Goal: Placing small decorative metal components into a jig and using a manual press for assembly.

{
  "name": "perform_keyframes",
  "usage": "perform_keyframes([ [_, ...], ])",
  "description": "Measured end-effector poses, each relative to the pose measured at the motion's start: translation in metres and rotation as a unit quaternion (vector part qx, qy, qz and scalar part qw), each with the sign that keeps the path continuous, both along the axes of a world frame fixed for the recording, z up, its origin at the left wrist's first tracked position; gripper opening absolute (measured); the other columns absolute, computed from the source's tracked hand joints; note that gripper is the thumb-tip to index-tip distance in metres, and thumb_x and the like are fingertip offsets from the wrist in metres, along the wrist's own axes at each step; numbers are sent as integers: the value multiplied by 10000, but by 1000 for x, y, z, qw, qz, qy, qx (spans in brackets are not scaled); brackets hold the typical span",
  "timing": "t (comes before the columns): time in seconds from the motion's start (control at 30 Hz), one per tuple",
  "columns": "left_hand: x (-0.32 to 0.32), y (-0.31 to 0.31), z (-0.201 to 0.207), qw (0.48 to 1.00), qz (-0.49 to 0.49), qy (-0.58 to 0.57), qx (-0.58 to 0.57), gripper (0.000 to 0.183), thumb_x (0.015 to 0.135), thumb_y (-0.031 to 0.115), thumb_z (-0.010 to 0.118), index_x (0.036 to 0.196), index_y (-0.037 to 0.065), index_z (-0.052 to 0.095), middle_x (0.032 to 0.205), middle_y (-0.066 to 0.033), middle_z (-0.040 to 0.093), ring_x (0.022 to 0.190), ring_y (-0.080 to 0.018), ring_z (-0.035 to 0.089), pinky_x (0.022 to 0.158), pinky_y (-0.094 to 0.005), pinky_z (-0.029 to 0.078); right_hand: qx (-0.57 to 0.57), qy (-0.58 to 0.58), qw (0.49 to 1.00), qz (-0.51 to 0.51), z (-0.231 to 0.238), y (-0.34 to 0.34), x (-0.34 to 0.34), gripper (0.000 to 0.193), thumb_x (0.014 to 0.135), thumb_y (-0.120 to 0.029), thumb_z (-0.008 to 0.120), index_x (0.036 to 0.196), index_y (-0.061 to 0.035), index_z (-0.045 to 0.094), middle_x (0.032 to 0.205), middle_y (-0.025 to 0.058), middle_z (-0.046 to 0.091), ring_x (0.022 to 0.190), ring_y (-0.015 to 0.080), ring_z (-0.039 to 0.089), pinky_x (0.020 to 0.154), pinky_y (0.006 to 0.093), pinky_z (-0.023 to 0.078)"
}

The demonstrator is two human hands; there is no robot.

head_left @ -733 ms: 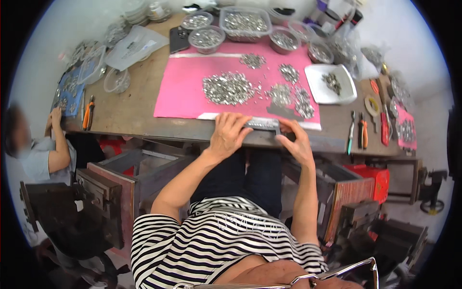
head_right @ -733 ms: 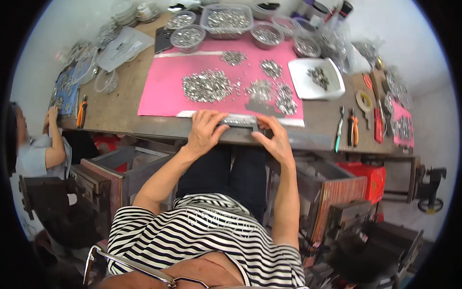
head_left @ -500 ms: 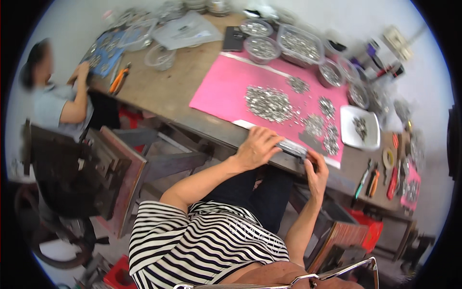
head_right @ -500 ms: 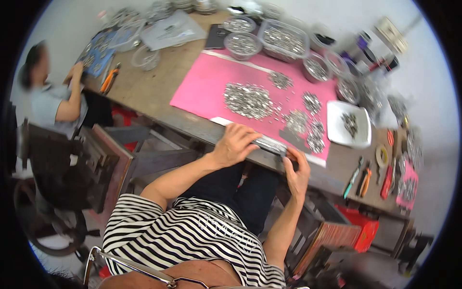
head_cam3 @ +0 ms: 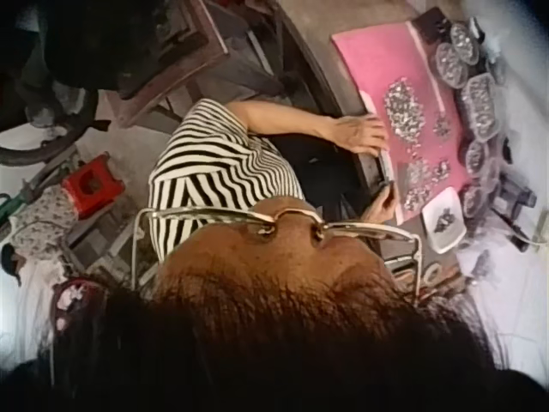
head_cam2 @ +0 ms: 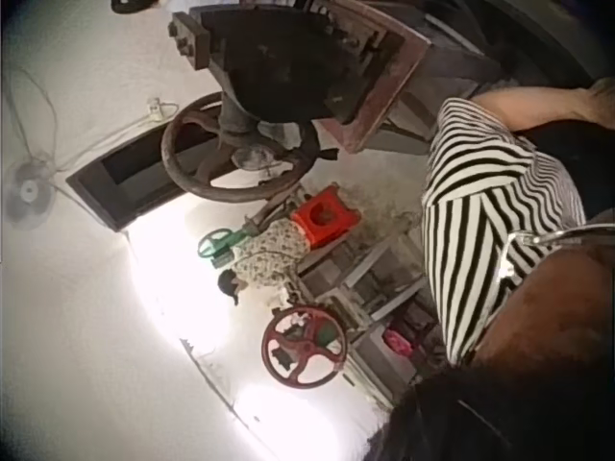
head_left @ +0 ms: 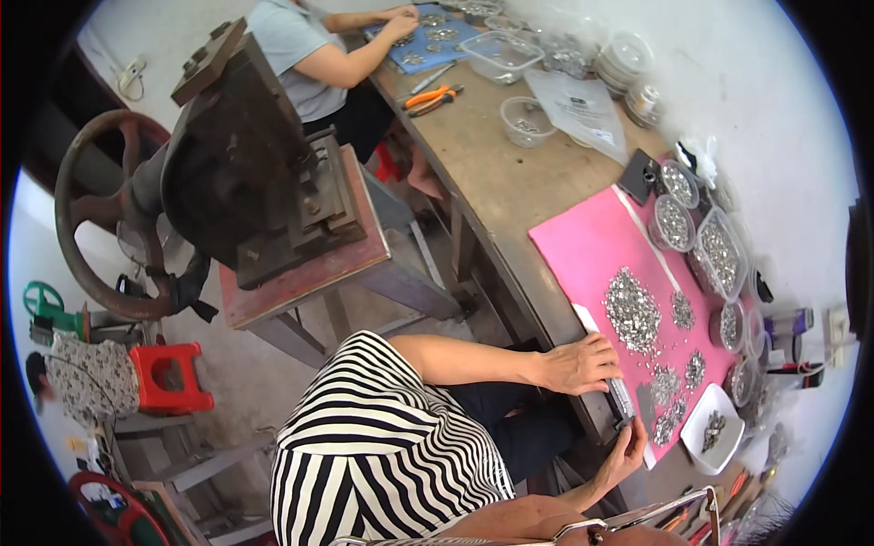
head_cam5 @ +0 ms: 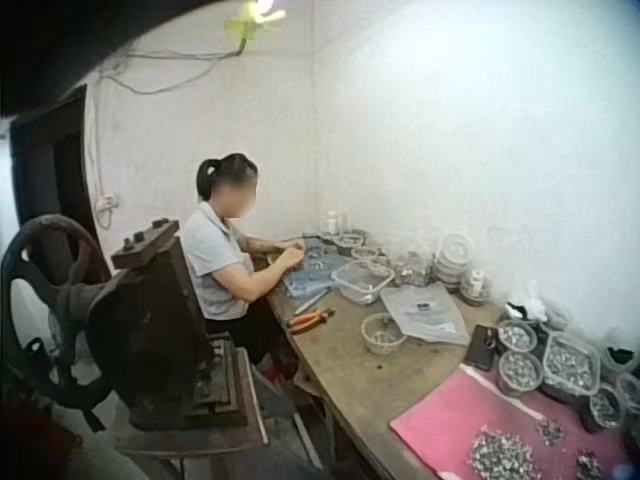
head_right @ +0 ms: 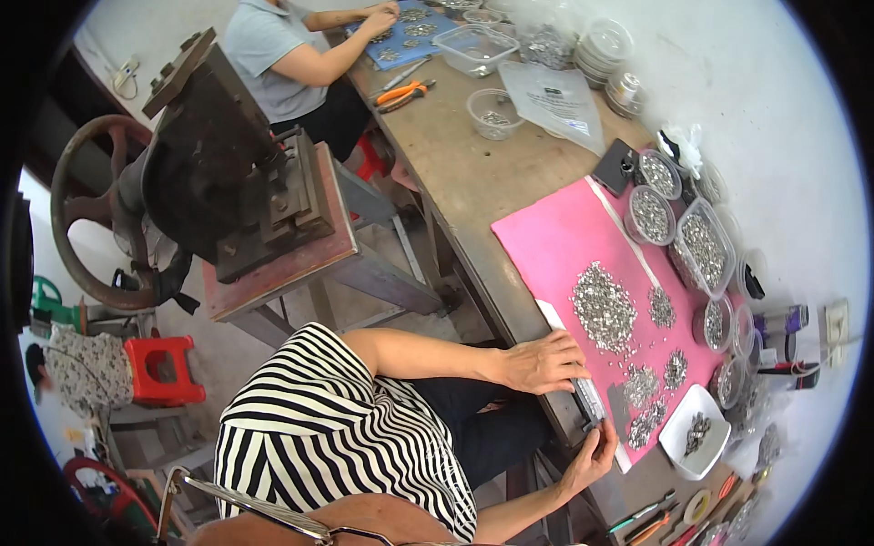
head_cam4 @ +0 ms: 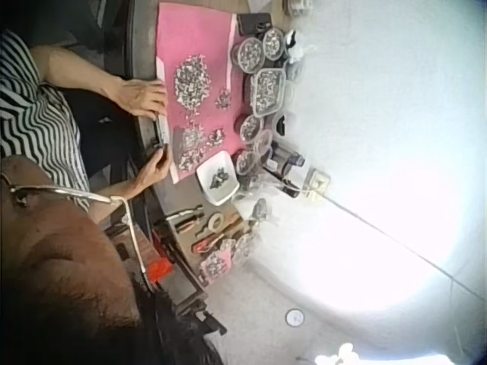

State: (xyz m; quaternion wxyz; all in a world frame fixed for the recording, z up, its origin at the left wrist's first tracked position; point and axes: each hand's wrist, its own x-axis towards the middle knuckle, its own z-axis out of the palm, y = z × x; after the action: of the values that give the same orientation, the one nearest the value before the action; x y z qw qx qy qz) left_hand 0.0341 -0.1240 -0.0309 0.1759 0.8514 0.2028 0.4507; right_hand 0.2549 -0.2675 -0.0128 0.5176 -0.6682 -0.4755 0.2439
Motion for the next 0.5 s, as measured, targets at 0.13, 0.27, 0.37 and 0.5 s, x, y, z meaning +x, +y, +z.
perform_keyframes([
  [0.13, 0, 1, -1, 1000, 7, -2, -2, 412, 816, 254, 778, 1175, 89, 664, 1096, -98, 580, 1083, -289, 538, 1005, -436, 393, -10, -5, 1000, 7, -1, 3, 4, 292, 1018, -115, 619, 1269, 32, 645, 1147, 71, 664, 1049, 146, 599, 970, 276, 455],
  [0.27, -1, -1, 1, 1000, 14, 2, 6, 407, 816, 253, 779, 1169, 90, 660, 1090, -97, 578, 1075, -292, 538, 999, -437, 393, 2, -11, 1000, 3, -1, 1, 1, 316, 1013, -107, 622, 1302, 20, 629, 1132, 61, 650, 1023, 132, 584, 939, 270, 456],
  [0.37, -3, -4, 2, 1000, 8, 1, 0, 399, 819, 240, 773, 1169, 90, 653, 1079, -94, 574, 1061, -292, 535, 996, -441, 396, -11, 34, 999, 15, 4, -3, -3, 366, 978, -74, 650, 1329, 16, 604, 1108, 52, 619, 995, 140, 573, 927, 272, 460],
  [0.5, -7, -4, 3, 1000, -1, 11, -9, 420, 827, 260, 764, 1192, 88, 647, 1100, -94, 589, 1084, -289, 545, 995, -469, 403, -61, -10, 996, 67, 13, -3, 3, 625, 805, -39, 726, 1404, -9, 552, 1147, 67, 577, 1049, 183, 548, 976, 323, 442],
])
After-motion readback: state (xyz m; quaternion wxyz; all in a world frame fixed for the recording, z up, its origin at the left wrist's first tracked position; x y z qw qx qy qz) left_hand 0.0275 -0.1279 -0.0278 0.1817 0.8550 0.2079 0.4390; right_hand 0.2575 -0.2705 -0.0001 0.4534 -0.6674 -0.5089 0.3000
